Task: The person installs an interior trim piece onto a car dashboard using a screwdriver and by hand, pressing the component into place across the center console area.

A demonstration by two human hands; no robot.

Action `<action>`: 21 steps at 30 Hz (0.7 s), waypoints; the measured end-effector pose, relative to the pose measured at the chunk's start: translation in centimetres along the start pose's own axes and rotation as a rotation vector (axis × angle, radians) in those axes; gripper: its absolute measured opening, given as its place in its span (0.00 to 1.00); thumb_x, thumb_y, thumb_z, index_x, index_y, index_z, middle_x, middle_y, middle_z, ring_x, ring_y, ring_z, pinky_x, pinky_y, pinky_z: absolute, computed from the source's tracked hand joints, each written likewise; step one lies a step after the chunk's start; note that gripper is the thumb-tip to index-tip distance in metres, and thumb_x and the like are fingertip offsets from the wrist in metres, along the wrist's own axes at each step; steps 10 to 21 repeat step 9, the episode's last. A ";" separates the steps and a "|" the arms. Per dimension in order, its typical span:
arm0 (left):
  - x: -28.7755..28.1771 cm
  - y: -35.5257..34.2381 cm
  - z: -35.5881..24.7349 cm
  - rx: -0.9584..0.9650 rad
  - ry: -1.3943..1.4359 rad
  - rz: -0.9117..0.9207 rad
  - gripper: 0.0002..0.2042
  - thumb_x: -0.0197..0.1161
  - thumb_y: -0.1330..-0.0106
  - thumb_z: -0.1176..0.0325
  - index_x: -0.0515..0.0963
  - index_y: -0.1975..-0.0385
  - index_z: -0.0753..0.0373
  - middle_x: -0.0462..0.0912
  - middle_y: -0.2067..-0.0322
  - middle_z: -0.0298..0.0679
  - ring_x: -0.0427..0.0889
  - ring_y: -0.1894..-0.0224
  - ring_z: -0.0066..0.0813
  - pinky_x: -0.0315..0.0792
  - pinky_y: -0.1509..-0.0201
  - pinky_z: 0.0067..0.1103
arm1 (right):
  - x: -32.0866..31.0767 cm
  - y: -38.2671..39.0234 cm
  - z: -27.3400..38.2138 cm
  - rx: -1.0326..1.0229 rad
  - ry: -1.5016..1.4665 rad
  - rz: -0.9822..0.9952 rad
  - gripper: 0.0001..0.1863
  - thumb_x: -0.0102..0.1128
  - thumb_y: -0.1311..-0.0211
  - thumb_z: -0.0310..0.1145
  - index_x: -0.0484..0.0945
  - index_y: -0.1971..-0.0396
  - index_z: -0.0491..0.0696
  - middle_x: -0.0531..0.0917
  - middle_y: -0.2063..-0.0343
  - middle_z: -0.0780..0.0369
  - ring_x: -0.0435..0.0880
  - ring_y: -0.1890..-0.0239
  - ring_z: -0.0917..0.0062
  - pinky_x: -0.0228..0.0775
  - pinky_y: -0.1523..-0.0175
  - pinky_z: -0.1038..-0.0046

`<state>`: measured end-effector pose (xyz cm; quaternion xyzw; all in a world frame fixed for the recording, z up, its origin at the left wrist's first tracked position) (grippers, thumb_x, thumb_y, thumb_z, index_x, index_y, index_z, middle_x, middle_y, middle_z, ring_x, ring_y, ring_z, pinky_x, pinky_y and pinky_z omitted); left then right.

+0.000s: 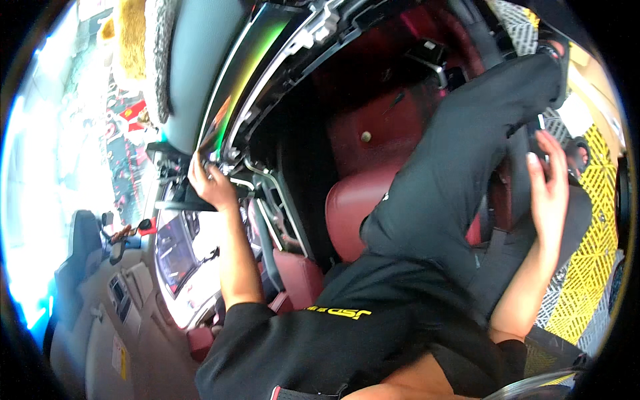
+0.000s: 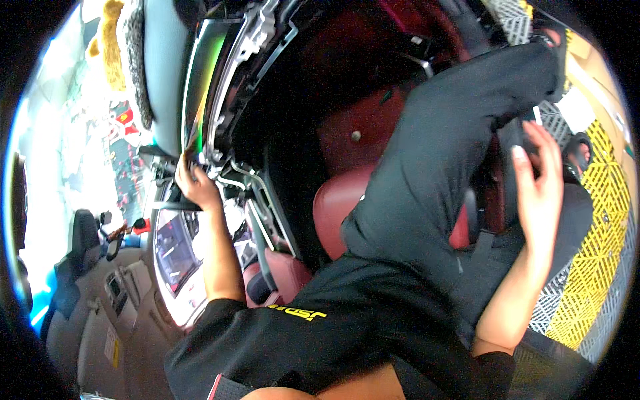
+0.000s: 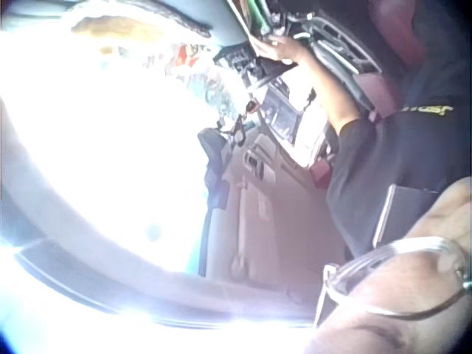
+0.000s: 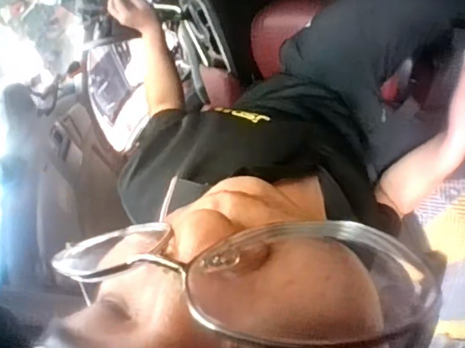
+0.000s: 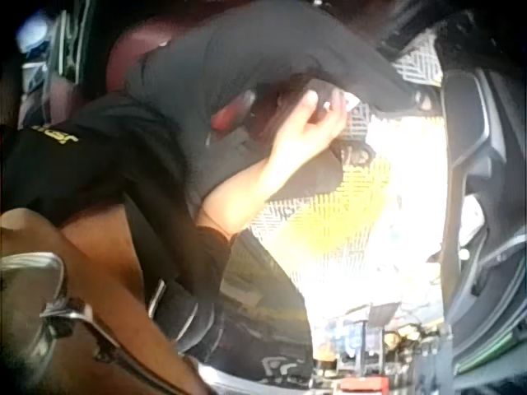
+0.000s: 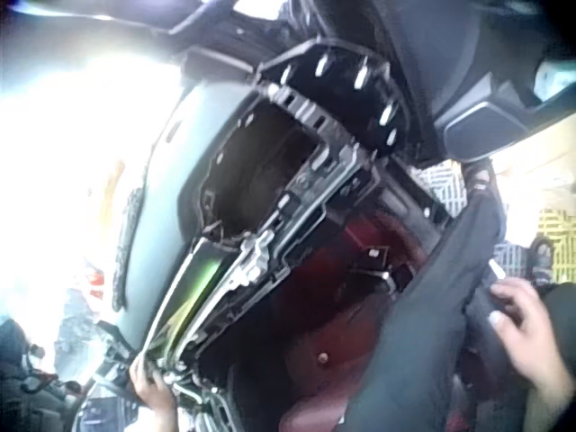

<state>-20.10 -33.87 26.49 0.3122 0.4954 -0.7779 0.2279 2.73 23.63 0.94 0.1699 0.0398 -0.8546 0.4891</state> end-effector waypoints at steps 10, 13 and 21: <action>-0.1 -5.6 -14.7 0.333 0.163 -0.144 0.24 0.64 0.33 0.75 0.78 0.36 0.69 0.74 0.34 0.52 0.75 0.36 0.51 0.64 0.27 0.42 | 1.5 -0.9 -1.5 -0.013 0.086 -0.006 0.22 0.67 0.30 0.35 0.80 0.39 0.42 0.79 0.36 0.49 0.74 0.28 0.58 0.59 0.23 0.61; -0.1 -5.6 -14.7 0.333 0.163 -0.144 0.24 0.64 0.33 0.75 0.78 0.36 0.69 0.74 0.34 0.52 0.75 0.36 0.51 0.64 0.27 0.42 | 1.5 -0.9 -1.5 -0.013 0.086 -0.006 0.22 0.67 0.30 0.35 0.80 0.39 0.42 0.79 0.36 0.49 0.74 0.28 0.58 0.59 0.23 0.61; -0.1 -5.6 -14.7 0.333 0.163 -0.144 0.24 0.64 0.33 0.75 0.78 0.36 0.69 0.74 0.34 0.52 0.75 0.36 0.51 0.64 0.27 0.42 | 1.5 -0.9 -1.5 -0.013 0.086 -0.006 0.22 0.67 0.30 0.35 0.80 0.39 0.42 0.79 0.36 0.49 0.74 0.28 0.58 0.59 0.23 0.61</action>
Point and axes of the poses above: each hand's wrist, its own y-axis away from the middle knuckle, its own x-axis out of the palm, z = x × y, the point moved 4 cm from there along -y, towards the middle knuckle
